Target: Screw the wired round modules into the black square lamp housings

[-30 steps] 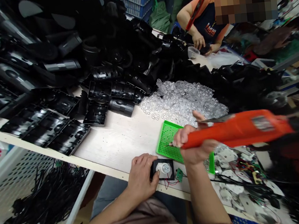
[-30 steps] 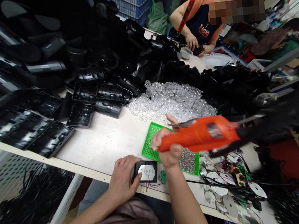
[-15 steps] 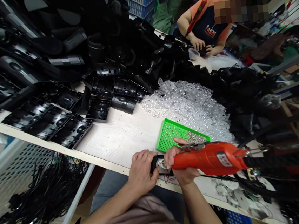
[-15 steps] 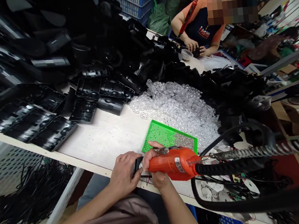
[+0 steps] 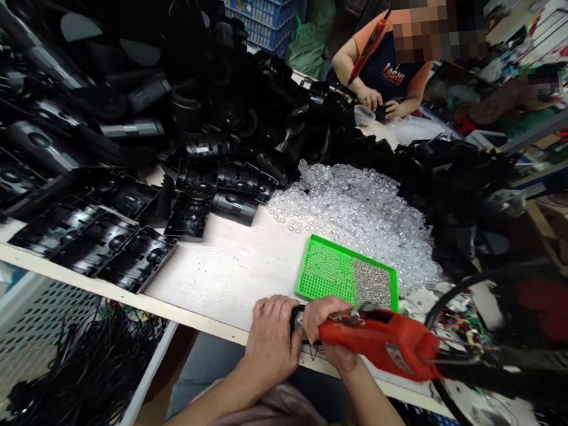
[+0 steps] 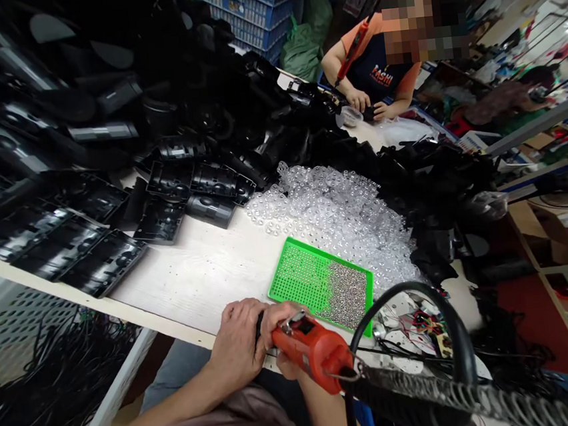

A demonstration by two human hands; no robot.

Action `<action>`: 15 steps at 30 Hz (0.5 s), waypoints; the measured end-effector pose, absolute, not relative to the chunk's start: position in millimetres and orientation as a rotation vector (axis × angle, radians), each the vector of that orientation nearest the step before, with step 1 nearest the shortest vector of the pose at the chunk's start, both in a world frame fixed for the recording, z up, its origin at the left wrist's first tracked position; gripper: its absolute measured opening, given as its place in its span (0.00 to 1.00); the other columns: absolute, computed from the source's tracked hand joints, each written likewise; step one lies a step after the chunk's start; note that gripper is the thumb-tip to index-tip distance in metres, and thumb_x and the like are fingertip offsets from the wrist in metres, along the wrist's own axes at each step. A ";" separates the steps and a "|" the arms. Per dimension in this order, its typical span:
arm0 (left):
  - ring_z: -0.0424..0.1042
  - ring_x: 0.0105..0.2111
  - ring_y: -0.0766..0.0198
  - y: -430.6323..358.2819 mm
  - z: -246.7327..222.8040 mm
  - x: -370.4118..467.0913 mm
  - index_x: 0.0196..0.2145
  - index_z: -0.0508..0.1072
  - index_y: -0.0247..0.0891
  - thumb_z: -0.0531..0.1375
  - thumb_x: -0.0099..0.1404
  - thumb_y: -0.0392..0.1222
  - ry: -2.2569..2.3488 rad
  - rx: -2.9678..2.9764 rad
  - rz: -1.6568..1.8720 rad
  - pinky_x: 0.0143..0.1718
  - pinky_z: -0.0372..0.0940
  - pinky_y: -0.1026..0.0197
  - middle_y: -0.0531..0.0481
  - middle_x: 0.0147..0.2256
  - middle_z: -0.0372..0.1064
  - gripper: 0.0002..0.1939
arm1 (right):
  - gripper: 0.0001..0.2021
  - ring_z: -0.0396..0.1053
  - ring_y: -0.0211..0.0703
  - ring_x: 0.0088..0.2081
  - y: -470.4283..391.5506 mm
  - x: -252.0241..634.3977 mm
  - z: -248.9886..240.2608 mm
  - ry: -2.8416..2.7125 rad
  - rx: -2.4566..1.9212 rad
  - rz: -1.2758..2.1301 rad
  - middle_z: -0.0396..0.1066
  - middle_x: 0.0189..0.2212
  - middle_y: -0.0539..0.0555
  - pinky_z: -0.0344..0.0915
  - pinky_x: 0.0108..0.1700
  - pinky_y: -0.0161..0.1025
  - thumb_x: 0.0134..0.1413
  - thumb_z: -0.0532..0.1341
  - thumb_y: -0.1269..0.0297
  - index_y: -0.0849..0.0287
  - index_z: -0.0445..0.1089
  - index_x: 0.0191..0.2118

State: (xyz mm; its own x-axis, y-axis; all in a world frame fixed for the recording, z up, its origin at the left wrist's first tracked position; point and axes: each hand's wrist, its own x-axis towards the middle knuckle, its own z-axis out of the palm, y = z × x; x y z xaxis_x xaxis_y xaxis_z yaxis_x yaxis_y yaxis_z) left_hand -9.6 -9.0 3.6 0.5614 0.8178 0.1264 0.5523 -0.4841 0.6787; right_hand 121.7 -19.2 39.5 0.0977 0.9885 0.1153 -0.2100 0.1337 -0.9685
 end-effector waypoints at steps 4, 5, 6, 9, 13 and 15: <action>0.61 0.53 0.49 -10.1 5.1 -10.6 0.52 0.63 0.38 0.54 0.62 0.38 1.123 2.211 0.591 0.57 0.49 0.42 0.42 0.49 0.67 0.20 | 0.29 0.56 0.38 0.14 -16.9 128.9 65.4 -1.018 -0.872 1.115 0.61 0.14 0.45 0.60 0.20 0.39 0.47 0.58 0.35 0.52 0.71 0.46; 0.61 0.54 0.49 -10.3 5.5 -10.9 0.52 0.63 0.38 0.54 0.62 0.38 1.130 2.207 0.586 0.57 0.48 0.42 0.43 0.49 0.67 0.19 | 0.31 0.55 0.37 0.14 -11.8 132.8 72.1 -0.996 -0.831 1.070 0.61 0.14 0.44 0.59 0.20 0.38 0.47 0.58 0.34 0.51 0.68 0.50; 0.61 0.54 0.49 -10.4 5.9 -11.1 0.52 0.64 0.39 0.54 0.63 0.38 1.136 2.204 0.580 0.58 0.48 0.42 0.43 0.49 0.68 0.19 | 0.32 0.54 0.37 0.14 -4.5 137.5 76.9 -0.971 -0.802 1.008 0.61 0.15 0.43 0.59 0.19 0.37 0.46 0.59 0.35 0.49 0.66 0.52; 0.60 0.55 0.50 -10.0 6.6 -11.5 0.52 0.64 0.40 0.54 0.63 0.39 1.153 2.206 0.575 0.58 0.48 0.42 0.45 0.49 0.68 0.19 | 0.28 0.55 0.36 0.14 26.2 153.3 75.8 -0.945 -0.817 0.854 0.60 0.16 0.43 0.56 0.17 0.35 0.44 0.62 0.37 0.50 0.68 0.47; 0.61 0.55 0.50 -8.8 6.1 -11.2 0.51 0.65 0.40 0.54 0.63 0.39 1.172 2.209 0.600 0.59 0.48 0.43 0.45 0.48 0.69 0.18 | 0.25 0.52 0.34 0.13 58.8 166.7 51.1 -0.959 -0.957 0.836 0.55 0.15 0.42 0.53 0.15 0.33 0.43 0.60 0.37 0.55 0.68 0.35; 0.61 0.55 0.50 -8.6 5.6 -10.7 0.51 0.66 0.40 0.54 0.63 0.39 1.170 2.207 0.616 0.59 0.48 0.43 0.45 0.48 0.70 0.18 | 0.27 0.52 0.33 0.14 64.4 168.3 41.3 -0.951 -1.027 0.849 0.54 0.15 0.42 0.52 0.15 0.33 0.41 0.58 0.33 0.56 0.66 0.31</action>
State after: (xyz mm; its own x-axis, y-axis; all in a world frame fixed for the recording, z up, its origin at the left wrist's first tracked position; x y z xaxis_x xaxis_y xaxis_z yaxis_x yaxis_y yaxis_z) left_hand -10.7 -8.6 5.6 0.5135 0.8476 0.1339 0.5895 -0.4618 0.6628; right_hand 168.3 64.4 41.3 0.3533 0.9062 0.2325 -0.1290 0.2934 -0.9473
